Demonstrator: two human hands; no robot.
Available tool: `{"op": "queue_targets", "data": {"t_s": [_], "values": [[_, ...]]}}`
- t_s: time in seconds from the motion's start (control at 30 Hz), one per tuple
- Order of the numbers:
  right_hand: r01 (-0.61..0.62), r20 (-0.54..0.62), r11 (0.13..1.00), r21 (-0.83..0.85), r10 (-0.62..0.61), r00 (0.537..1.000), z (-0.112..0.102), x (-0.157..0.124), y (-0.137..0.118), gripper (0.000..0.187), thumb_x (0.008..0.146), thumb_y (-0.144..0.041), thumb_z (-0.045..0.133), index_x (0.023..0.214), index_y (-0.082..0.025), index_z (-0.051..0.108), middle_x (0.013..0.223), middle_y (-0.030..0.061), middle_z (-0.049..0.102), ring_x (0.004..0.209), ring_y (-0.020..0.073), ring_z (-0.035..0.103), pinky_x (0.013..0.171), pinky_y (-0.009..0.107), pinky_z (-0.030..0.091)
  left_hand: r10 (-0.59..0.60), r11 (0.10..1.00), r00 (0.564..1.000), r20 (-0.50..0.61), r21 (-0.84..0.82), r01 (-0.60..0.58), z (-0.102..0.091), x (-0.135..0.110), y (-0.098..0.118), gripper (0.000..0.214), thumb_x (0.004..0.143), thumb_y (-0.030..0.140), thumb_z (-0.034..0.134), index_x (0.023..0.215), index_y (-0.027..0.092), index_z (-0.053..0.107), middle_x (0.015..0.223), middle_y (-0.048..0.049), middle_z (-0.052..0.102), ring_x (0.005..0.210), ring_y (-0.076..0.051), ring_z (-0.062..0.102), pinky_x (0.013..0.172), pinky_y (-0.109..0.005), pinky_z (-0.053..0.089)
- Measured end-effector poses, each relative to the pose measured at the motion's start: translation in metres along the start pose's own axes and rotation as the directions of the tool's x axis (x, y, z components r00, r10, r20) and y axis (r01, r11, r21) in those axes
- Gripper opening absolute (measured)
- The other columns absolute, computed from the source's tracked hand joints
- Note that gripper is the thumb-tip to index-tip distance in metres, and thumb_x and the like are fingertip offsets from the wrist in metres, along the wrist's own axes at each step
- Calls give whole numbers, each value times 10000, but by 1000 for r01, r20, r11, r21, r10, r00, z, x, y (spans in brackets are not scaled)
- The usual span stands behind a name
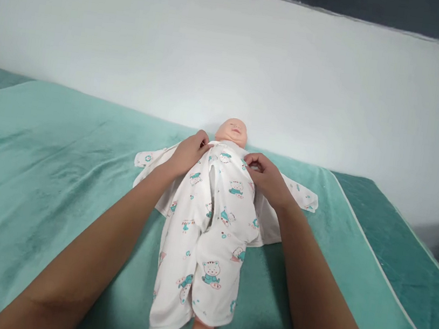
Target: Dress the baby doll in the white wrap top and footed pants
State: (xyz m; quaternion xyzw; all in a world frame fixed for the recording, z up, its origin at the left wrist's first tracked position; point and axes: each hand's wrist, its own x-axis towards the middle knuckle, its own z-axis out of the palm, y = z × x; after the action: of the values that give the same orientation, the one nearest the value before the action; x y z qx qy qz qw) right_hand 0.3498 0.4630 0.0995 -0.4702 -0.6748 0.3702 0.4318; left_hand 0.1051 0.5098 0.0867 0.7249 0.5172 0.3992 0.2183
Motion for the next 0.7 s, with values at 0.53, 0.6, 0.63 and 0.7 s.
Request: {"op": "queue_targets", "data": {"t_s": [0.53, 0.6, 0.63, 0.7], "values": [[86, -272, 989, -124, -117, 955, 10, 29, 24, 179, 818, -384, 639, 775, -244, 537, 1171, 71, 676, 1010, 222, 590, 930, 398, 458, -27, 989, 999, 37, -143, 32, 2, 2, 0, 149, 923, 364, 518, 847, 249, 461, 790, 4, 568, 764, -201, 500, 744, -332, 359], [80, -307, 978, -191, -137, 942, 11, 38, 26, 152, 822, -353, 605, 769, -251, 505, 1131, 67, 691, 993, 221, 593, 929, 401, 458, -52, 990, 999, -11, -134, 50, 5, 5, -1, 149, 921, 343, 518, 829, 247, 452, 749, 9, 544, 744, -198, 489, 725, -329, 357], [70, -317, 977, -204, -134, 939, 11, 41, 28, 146, 828, -345, 586, 767, -254, 489, 1103, 60, 701, 979, 217, 597, 924, 399, 460, -63, 990, 997, -34, -127, 58, 6, 6, -1, 149, 922, 333, 517, 822, 247, 448, 728, 11, 531, 737, -198, 486, 719, -328, 359], [25, -325, 977, -212, -95, 941, 13, 45, 31, 147, 838, -347, 566, 770, -256, 474, 1059, 47, 716, 944, 212, 608, 905, 395, 464, -85, 990, 994, -73, -115, 77, 9, 8, -2, 149, 918, 319, 522, 811, 246, 449, 697, 15, 518, 731, -198, 486, 717, -329, 372]]}}
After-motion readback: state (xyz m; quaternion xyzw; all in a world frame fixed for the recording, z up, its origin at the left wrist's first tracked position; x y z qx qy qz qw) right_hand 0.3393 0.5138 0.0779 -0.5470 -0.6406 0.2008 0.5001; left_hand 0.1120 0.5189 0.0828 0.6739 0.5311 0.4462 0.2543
